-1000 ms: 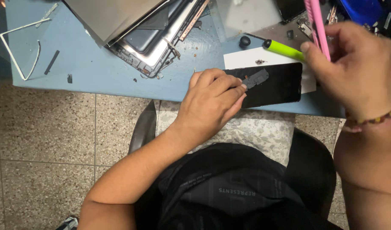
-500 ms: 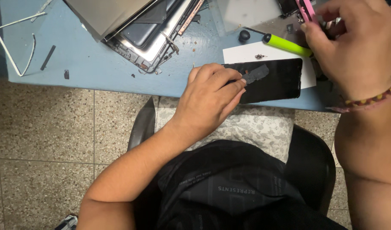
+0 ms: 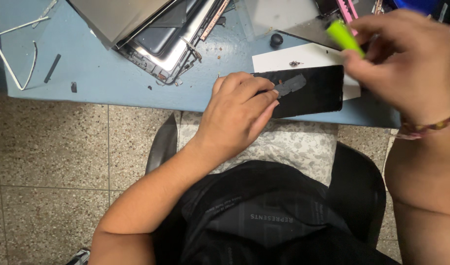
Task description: The person uses a pink plastic pry tool and a green-handled precision screwdriver to scrape and remove adhesive residue from the back of a black smartphone. The person alternates between tools while working on the same area of the device.
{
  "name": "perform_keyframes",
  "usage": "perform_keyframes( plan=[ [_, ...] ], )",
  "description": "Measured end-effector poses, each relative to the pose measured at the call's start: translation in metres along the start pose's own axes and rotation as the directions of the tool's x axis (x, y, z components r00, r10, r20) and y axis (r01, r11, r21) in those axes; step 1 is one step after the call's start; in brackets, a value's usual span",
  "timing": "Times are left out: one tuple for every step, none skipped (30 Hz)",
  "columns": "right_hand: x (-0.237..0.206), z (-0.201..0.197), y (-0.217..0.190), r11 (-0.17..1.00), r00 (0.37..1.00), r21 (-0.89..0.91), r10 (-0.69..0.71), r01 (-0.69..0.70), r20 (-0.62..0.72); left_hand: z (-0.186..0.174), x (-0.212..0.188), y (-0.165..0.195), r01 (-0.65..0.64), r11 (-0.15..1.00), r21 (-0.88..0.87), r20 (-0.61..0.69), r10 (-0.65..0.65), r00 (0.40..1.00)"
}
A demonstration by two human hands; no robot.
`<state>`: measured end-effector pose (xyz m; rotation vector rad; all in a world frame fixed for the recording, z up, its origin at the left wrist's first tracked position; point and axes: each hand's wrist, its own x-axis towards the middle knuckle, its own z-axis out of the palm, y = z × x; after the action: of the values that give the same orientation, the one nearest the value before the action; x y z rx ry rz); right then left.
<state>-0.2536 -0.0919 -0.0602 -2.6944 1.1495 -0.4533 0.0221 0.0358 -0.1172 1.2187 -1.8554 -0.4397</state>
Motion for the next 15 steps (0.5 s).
perform_keyframes(
  plan=[
    [-0.007, 0.001, 0.011, 0.983, 0.999, 0.176, 0.053, -0.049, -0.014, 0.000, 0.000, 0.000, 0.004, 1.000, -0.002, -0.001, -0.004, 1.000],
    [-0.015, 0.002, 0.022, 0.933, 0.994, 0.348, 0.107, -0.094, -0.018, 0.000, 0.000, 0.001, 0.007, 1.000, -0.005, -0.001, -0.007, 1.000],
    [-0.023, 0.004, 0.031, 0.839, 0.981, 0.523, 0.191, -0.152, -0.021, 0.000, 0.000, 0.001, 0.006, 1.000, -0.003, -0.003, -0.006, 1.000],
    [-0.031, 0.007, 0.040, 0.709, 0.962, 0.681, 0.273, -0.184, -0.024, 0.000, 0.000, 0.001, 0.005, 1.000, -0.001, -0.005, -0.005, 1.000],
    [-0.040, 0.010, 0.047, 0.530, 0.925, 0.821, 0.379, -0.210, -0.008, -0.001, 0.000, 0.001, 0.004, 1.000, 0.002, -0.007, -0.004, 1.000],
    [-0.047, 0.013, 0.053, 0.394, 0.905, 0.897, 0.425, -0.202, 0.017, -0.001, 0.000, 0.001, 0.003, 1.000, 0.001, -0.008, -0.003, 1.000],
    [-0.054, 0.016, 0.057, 0.249, 0.882, 0.952, 0.468, -0.178, 0.043, -0.001, 0.000, 0.001, 0.002, 1.000, 0.000, -0.008, -0.002, 1.000],
    [-0.059, 0.020, 0.059, 0.171, 0.885, 0.974, 0.463, -0.148, 0.054, -0.001, 0.000, 0.001, 0.003, 1.000, -0.001, -0.008, -0.003, 1.000],
    [-0.063, 0.022, 0.059, 0.092, 0.887, 0.989, 0.457, -0.118, 0.064, -0.001, 0.000, 0.001, 0.001, 1.000, 0.005, -0.007, -0.001, 1.000],
    [-0.067, 0.025, 0.059, 0.011, 0.890, 0.996, 0.450, -0.088, 0.073, -0.001, 0.000, 0.001, 0.000, 1.000, 0.012, -0.005, 0.000, 1.000],
    [-0.069, 0.027, 0.056, -0.070, 0.893, 0.996, 0.443, -0.057, 0.082, -0.001, 0.000, 0.001, -0.001, 1.000, 0.019, -0.003, 0.001, 1.000],
    [-0.072, 0.027, 0.053, -0.124, 0.897, 0.991, 0.432, -0.043, 0.093, -0.001, 0.000, 0.001, -0.003, 1.000, 0.021, -0.005, 0.003, 1.000],
    [-0.073, 0.028, 0.049, -0.177, 0.901, 0.984, 0.421, -0.031, 0.104, -0.002, -0.001, 0.001, -0.005, 1.000, 0.024, -0.006, 0.005, 1.000],
    [-0.076, 0.027, 0.043, -0.203, 0.906, 0.979, 0.407, -0.035, 0.117, -0.002, -0.001, 0.001, -0.007, 1.000, 0.025, -0.007, 0.008, 1.000],
    [-0.077, 0.027, 0.038, -0.221, 0.909, 0.975, 0.397, -0.036, 0.124, -0.002, -0.001, 0.001, -0.010, 1.000, 0.026, -0.010, 0.010, 1.000]
  ],
)
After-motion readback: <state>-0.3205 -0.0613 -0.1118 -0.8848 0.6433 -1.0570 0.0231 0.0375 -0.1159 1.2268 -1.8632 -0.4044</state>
